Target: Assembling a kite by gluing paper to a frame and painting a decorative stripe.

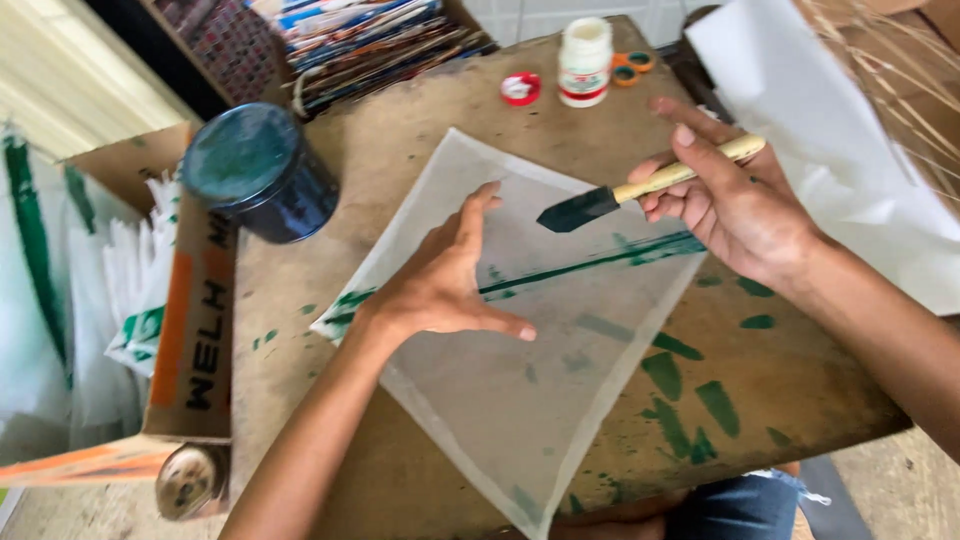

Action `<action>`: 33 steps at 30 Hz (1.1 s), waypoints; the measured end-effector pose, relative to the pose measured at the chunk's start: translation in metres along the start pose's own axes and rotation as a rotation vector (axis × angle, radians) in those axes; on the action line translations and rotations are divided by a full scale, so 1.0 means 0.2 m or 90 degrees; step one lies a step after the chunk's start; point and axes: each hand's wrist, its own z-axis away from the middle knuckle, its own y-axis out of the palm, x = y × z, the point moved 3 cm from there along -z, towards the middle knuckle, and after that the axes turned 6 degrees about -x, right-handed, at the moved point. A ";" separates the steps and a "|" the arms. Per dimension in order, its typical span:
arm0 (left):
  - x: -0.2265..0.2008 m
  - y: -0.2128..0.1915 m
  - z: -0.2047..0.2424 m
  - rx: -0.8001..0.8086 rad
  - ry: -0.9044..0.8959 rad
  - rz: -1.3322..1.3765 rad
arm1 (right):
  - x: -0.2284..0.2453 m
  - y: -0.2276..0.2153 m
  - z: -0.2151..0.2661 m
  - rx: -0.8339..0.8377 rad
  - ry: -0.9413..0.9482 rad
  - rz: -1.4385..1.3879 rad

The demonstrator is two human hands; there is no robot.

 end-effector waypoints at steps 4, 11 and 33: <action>0.20 -0.12 0.20 -0.062 -0.024 -0.017 | -0.15 0.19 -0.08 -0.006 0.065 -0.030; 0.38 -0.23 0.47 -0.074 -0.050 0.043 | -0.37 0.55 -0.15 0.069 0.093 -0.022; 0.55 -0.30 0.64 -0.130 -0.108 0.220 | -0.68 1.00 -0.14 0.136 -0.050 0.078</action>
